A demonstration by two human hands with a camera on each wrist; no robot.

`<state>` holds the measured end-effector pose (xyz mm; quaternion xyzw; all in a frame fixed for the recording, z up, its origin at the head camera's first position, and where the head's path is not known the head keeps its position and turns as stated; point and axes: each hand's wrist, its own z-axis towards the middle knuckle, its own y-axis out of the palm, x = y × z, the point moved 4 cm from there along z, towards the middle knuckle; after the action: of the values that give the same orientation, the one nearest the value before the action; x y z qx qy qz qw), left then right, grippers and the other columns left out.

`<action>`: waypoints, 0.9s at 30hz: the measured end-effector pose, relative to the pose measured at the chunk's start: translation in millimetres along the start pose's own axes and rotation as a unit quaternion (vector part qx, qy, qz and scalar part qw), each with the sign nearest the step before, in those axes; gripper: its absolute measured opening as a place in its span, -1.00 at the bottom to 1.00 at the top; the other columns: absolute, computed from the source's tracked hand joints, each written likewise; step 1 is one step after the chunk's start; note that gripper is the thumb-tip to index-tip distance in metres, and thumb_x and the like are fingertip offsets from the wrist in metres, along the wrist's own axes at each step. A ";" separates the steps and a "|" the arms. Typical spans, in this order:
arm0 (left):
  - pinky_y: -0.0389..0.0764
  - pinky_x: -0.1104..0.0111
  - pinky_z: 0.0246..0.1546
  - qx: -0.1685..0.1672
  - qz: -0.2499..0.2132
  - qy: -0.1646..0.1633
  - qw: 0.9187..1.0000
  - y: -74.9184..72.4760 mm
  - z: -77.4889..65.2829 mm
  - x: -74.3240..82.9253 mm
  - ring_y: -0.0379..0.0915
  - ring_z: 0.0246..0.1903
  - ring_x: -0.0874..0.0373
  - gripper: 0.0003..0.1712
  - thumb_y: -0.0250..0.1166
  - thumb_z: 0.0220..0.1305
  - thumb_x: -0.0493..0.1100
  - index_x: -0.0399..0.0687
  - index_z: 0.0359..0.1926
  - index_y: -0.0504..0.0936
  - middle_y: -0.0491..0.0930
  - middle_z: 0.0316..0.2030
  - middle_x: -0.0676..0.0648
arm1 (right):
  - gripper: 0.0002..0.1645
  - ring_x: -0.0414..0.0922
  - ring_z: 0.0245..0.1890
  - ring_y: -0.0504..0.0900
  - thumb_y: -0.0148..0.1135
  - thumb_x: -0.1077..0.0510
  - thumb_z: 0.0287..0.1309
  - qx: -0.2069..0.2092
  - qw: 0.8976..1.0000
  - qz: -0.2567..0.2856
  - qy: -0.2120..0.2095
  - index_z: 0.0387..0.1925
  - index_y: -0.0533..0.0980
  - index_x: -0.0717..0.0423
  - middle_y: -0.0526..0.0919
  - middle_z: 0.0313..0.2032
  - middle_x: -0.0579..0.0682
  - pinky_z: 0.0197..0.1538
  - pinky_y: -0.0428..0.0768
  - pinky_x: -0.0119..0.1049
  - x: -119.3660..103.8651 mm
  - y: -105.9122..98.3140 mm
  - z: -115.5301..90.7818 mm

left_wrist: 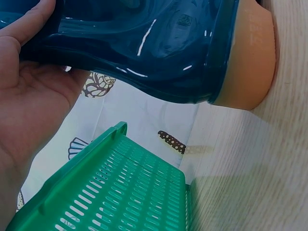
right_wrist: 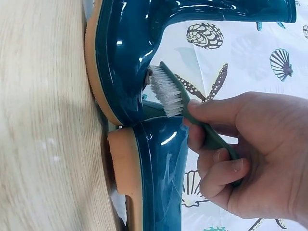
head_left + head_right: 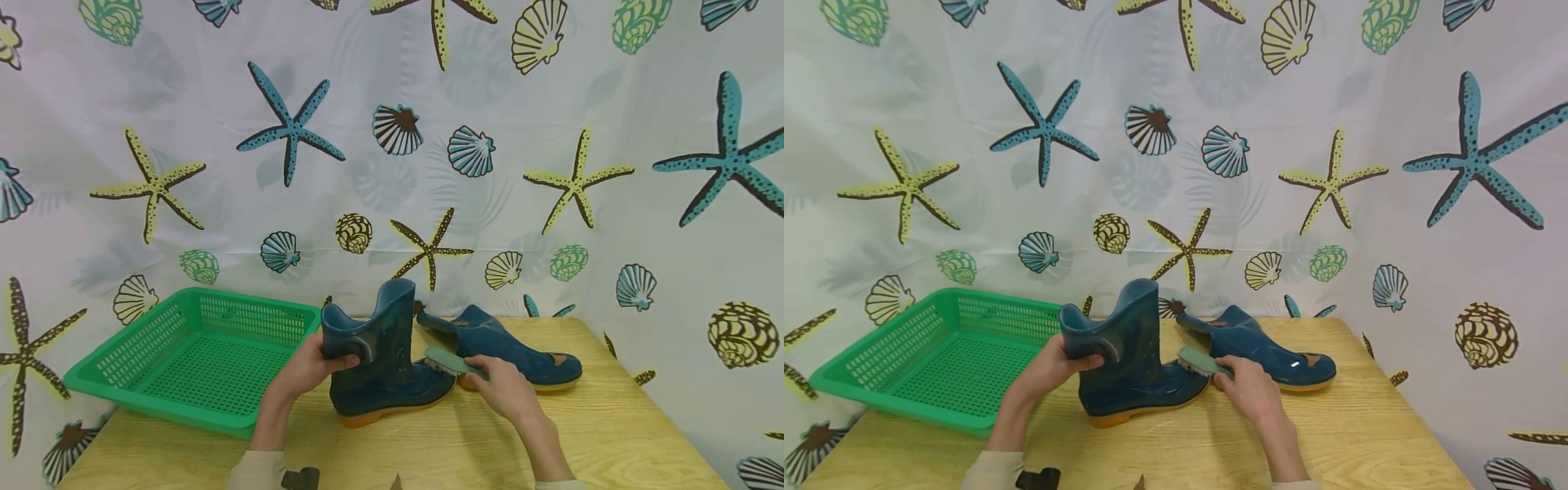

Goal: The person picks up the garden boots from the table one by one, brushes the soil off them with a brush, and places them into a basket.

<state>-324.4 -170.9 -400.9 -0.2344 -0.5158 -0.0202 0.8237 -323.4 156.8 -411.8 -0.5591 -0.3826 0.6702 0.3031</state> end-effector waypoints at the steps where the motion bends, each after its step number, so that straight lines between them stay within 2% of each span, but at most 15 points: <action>1: 0.63 0.30 -0.06 0.000 0.000 0.000 1.000 0.1 0.1 -0.2 0.60 -0.09 0.33 -0.68 0.39 0.26 -0.21 -0.22 0.02 0.68 0.67 -0.02 -0.27 | -0.60 0.07 -0.03 0.66 0.25 0.09 0.33 0.003 1.000 0.005 0.001 0.17 0.59 0.01 0.65 0.11 0.14 -0.14 0.62 -0.03 0.0 0.0 0.0; 4: 0.63 0.31 -0.06 -0.001 -0.002 -0.001 1.000 0.5 0.3 -0.6 0.60 -0.09 0.34 -0.67 0.39 0.26 -0.22 -0.24 0.02 0.68 0.67 -0.01 -0.28 | -0.58 -0.07 -0.29 0.62 0.24 0.09 0.34 0.006 1.000 0.030 0.004 0.20 0.56 0.01 0.69 -0.05 0.06 -0.29 0.53 -0.16 -1.1 2.0 1.0; 7: 0.62 0.30 -0.06 0.000 -0.003 -0.002 1.000 0.4 0.6 -0.7 0.60 -0.08 0.34 -0.67 0.39 0.25 -0.21 -0.24 0.02 0.68 0.67 -0.01 -0.28 | -0.57 -0.16 -0.40 0.53 0.24 0.09 0.34 0.002 0.999 0.037 0.003 0.21 0.55 0.01 0.69 -0.11 0.00 -0.34 0.45 -0.22 -3.7 6.4 2.7; 9: 0.62 0.30 -0.06 0.000 0.000 -0.006 1.000 0.2 0.8 -0.8 0.60 -0.08 0.34 -0.67 0.39 0.26 -0.20 -0.23 0.02 0.69 0.67 -0.01 -0.28 | -0.58 -0.13 -0.33 0.61 0.24 0.10 0.34 -0.002 1.000 0.030 -0.002 0.20 0.56 0.01 0.70 -0.07 0.02 -0.30 0.54 -0.18 -5.3 9.3 3.0; 11: 0.62 0.29 -0.06 0.001 0.003 -0.008 1.000 0.0 1.0 -0.9 0.60 -0.08 0.34 -0.67 0.39 0.26 -0.19 -0.22 0.01 0.69 0.67 -0.01 -0.27 | -0.60 -0.05 -0.16 0.68 0.24 0.10 0.34 -0.004 1.000 0.018 -0.006 0.18 0.57 0.02 0.69 0.03 0.07 -0.19 0.62 -0.10 -6.2 10.7 2.7; 13: 0.62 0.28 -0.06 0.001 0.005 -0.010 1.000 -0.4 0.8 -1.0 0.59 -0.08 0.33 -0.67 0.39 0.26 -0.19 -0.21 0.02 0.69 0.67 -0.01 -0.26 | -0.61 0.04 -0.05 0.68 0.25 0.10 0.33 -0.007 1.000 0.009 -0.005 0.17 0.58 0.03 0.67 0.08 0.11 -0.13 0.64 -0.03 -6.4 10.2 2.0; 18: 0.62 0.28 -0.06 0.003 0.006 -0.008 1.000 -1.5 0.0 -0.6 0.59 -0.08 0.32 -0.68 0.39 0.26 -0.20 -0.21 0.01 0.69 0.67 -0.01 -0.25 | -0.61 0.03 -0.05 0.67 0.26 0.09 0.32 -0.014 1.000 0.008 0.004 0.15 0.60 0.04 0.66 0.09 0.14 -0.15 0.62 -0.04 -5.8 3.0 0.4; 25: 0.62 0.30 -0.08 0.001 0.005 -0.005 1.000 -1.3 -0.7 -0.2 0.60 -0.10 0.33 -0.69 0.39 0.26 -0.20 -0.21 0.00 0.69 0.67 -0.04 -0.26 | -0.63 0.13 0.06 0.64 0.22 0.12 0.34 -0.032 0.999 0.006 0.004 0.14 0.60 0.10 0.64 0.13 0.17 -0.04 0.62 0.04 -4.9 -6.1 -5.1; 27: 0.62 0.29 -0.08 0.000 0.004 -0.005 1.000 -0.8 -1.0 0.3 0.60 -0.10 0.32 -0.69 0.39 0.26 -0.20 -0.21 0.00 0.69 0.67 -0.03 -0.26 | -0.62 0.10 0.02 0.65 0.22 0.11 0.34 -0.029 1.000 0.007 0.002 0.14 0.59 0.10 0.64 0.11 0.17 -0.06 0.62 0.03 -5.1 -7.4 -5.6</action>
<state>-323.7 -172.0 -400.7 -0.2365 -0.5186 -0.0156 0.8215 -317.1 157.4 -403.3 -0.5720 -0.3976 0.6593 0.2830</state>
